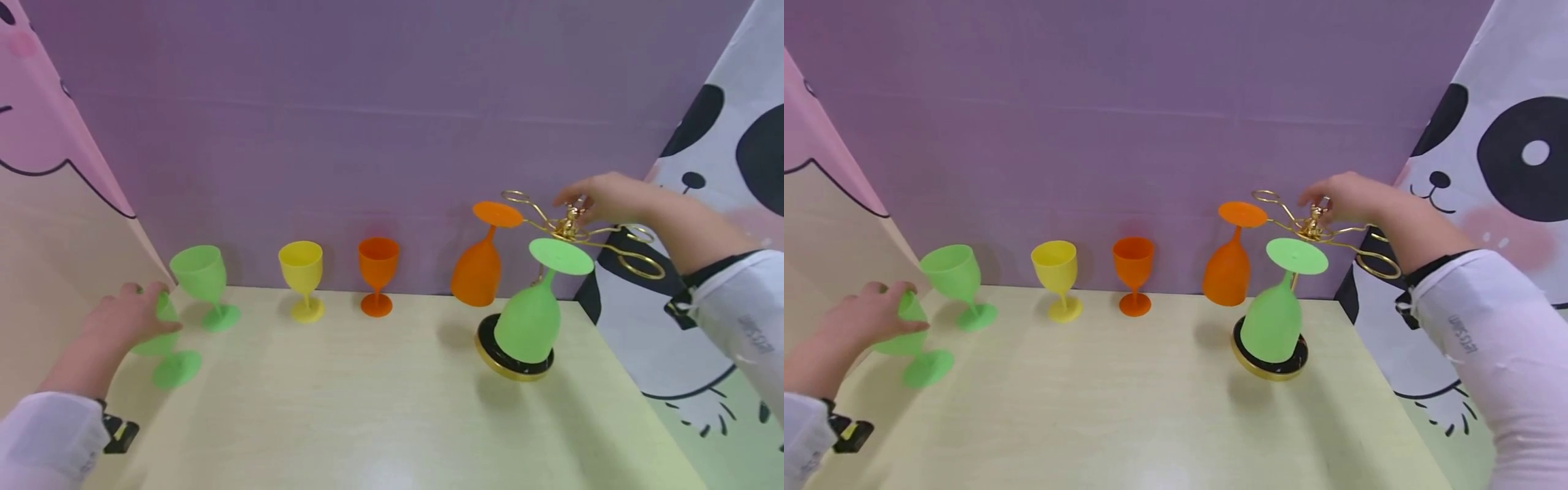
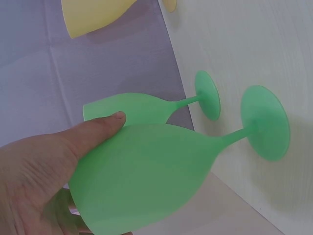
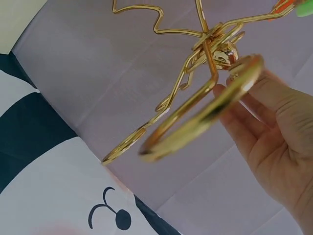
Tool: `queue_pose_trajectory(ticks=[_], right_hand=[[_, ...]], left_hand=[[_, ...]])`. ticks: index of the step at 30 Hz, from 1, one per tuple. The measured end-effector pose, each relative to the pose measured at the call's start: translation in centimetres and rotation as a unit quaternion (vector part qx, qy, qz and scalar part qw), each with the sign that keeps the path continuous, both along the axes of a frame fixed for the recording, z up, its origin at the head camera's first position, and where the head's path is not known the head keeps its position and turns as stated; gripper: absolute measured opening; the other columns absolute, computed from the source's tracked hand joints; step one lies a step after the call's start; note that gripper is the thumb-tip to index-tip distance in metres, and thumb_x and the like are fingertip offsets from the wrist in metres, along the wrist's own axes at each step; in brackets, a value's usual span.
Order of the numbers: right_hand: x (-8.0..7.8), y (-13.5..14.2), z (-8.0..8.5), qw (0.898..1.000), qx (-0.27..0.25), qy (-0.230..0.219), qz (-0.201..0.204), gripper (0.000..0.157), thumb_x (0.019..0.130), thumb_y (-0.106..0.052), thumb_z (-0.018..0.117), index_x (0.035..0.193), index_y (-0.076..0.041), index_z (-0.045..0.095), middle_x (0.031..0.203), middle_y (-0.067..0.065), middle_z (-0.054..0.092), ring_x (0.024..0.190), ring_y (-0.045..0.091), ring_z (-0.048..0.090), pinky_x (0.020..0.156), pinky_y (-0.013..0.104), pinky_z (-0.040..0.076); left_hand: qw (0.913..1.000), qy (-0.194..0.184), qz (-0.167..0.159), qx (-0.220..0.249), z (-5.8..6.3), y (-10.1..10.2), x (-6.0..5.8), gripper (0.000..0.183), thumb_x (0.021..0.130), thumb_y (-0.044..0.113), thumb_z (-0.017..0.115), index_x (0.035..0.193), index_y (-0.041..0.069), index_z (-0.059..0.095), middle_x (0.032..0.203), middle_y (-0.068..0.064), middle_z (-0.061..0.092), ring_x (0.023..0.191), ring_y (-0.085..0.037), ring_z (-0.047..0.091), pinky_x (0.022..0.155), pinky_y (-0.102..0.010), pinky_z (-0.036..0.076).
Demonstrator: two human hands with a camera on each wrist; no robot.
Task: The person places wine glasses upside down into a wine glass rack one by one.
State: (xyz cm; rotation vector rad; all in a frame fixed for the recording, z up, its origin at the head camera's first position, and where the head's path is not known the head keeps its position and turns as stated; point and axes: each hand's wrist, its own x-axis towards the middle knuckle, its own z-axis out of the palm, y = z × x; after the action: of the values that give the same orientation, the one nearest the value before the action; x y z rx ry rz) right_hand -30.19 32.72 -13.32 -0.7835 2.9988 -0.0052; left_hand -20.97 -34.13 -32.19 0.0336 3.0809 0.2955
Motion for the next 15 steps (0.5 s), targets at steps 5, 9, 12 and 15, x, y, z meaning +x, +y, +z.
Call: queue_pose_trajectory(ticks=[5,9,12,15], right_hand=[[-0.06,0.12,-0.22,1.000,0.013,0.020,0.002,0.031,0.077,-0.003,0.068,0.107,-0.006,0.061,0.093,0.011,0.064,0.083,0.025,0.057,0.072,0.042,0.051],[-0.12,0.24,-0.39,0.999,0.021,0.033,0.011,0.023,0.079,-0.004,0.066,0.102,-0.007,0.061,0.088,0.008,0.063,0.080,0.023,0.055,0.068,0.039,0.049],[-0.19,0.29,-0.61,0.999,0.029,0.035,0.015,0.017,0.083,-0.005,0.062,0.100,-0.007,0.059,0.087,0.007,0.061,0.079,0.024,0.054,0.066,0.039,0.047],[-0.17,0.21,-0.85,0.999,0.036,0.031,0.013,0.013,0.086,-0.006,0.059,0.098,-0.010,0.056,0.086,0.006,0.060,0.077,0.023,0.052,0.064,0.038,0.045]], left_hand=[[1.0000,0.002,-0.002,0.004,-0.11,0.03,0.03,0.100,0.071,0.065,0.063,0.133,-0.003,0.024,0.116,-0.047,0.025,0.093,-0.068,0.033,0.063,-0.070,0.038],[1.0000,0.001,-0.001,0.005,0.00,0.09,0.05,0.100,0.072,0.065,0.062,0.134,-0.003,0.023,0.116,-0.047,0.025,0.094,-0.068,0.032,0.063,-0.071,0.037],[1.0000,0.002,-0.001,0.004,0.00,0.07,0.12,0.099,0.072,0.064,0.062,0.134,-0.003,0.023,0.117,-0.047,0.025,0.094,-0.068,0.031,0.064,-0.072,0.037],[1.0000,0.001,0.001,0.003,-0.03,-0.02,0.19,0.097,0.073,0.062,0.063,0.134,-0.003,0.023,0.117,-0.048,0.024,0.094,-0.068,0.031,0.064,-0.072,0.037]])
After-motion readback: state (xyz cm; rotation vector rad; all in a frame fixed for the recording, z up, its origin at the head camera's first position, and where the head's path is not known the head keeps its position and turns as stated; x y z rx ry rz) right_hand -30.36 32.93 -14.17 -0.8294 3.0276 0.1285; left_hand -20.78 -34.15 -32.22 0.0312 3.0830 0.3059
